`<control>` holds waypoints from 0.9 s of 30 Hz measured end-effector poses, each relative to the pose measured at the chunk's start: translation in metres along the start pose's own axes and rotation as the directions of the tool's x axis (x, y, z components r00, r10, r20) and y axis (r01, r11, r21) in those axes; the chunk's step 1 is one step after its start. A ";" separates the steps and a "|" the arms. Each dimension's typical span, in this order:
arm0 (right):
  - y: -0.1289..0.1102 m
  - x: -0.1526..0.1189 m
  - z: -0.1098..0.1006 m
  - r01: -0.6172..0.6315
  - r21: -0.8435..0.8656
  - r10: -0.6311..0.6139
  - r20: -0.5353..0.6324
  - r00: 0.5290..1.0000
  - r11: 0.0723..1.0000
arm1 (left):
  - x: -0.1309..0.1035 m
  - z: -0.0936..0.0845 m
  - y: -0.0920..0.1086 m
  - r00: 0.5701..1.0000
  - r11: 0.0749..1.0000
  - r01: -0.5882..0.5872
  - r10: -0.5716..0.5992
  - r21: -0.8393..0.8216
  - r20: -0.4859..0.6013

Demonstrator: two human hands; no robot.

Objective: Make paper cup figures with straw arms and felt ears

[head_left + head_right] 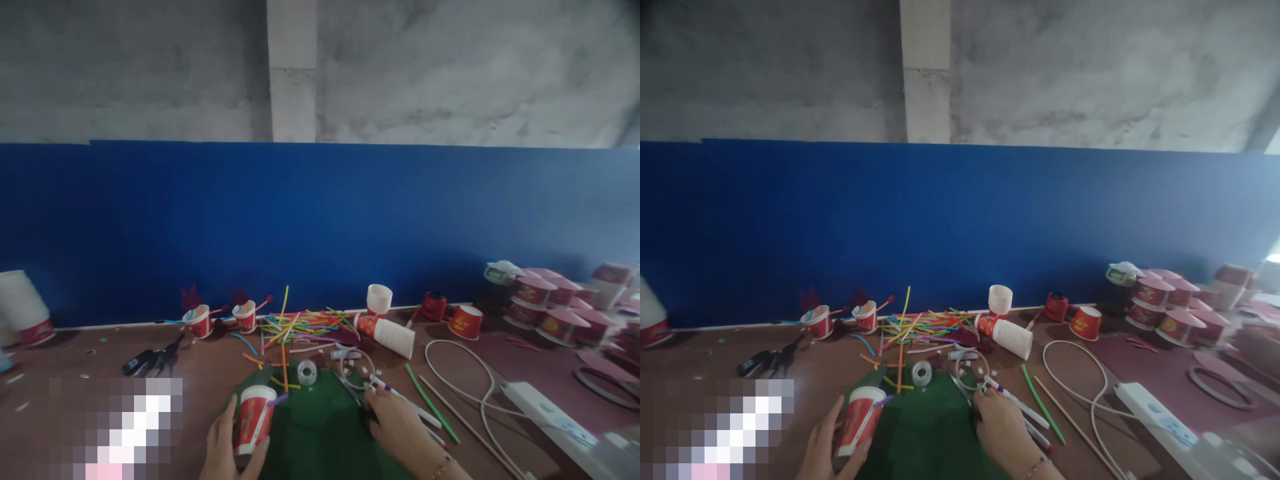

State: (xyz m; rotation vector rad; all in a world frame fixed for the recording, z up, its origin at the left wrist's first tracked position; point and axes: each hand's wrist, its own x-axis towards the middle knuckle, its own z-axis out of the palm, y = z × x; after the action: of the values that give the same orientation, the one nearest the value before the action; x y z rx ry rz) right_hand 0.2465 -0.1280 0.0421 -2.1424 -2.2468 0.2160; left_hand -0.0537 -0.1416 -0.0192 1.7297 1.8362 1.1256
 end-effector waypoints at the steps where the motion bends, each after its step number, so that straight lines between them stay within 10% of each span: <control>1: 0.000 0.000 -0.001 -0.023 -0.014 0.023 0.009 1.000 1.000 | 0.001 -0.001 -0.001 1.000 0.999 0.018 -0.019 -0.030 -0.026; 10: -0.039 -0.003 0.016 0.125 0.367 -0.134 0.000 0.991 0.922 | 0.011 -0.016 0.005 0.982 0.996 0.088 -0.087 -0.006 -0.170; 15: -0.045 0.003 0.029 -0.201 0.853 -0.037 0.249 0.968 0.481 | 0.008 -0.008 0.004 0.977 0.999 0.041 -0.033 0.034 -0.211; 20: -0.036 0.006 0.027 -0.336 0.939 0.046 0.333 0.942 0.068 | 0.005 0.005 0.000 0.978 0.996 0.038 -0.021 0.075 -0.209; 23: -0.033 0.009 0.027 -0.374 0.921 0.074 0.368 0.927 0.112 | 0.005 0.006 -0.001 0.977 0.994 0.035 -0.013 0.101 -0.214; 27: -0.034 0.023 0.031 -0.127 0.796 0.052 0.119 0.991 0.591 | 0.008 0.001 -0.003 0.967 0.998 0.039 -0.024 0.053 -0.252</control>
State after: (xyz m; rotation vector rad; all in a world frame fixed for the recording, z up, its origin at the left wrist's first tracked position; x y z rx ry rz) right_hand 0.2075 -0.1088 0.0136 -1.7084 -1.5434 1.1093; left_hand -0.0560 -0.1332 -0.0199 1.6448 2.0554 1.3439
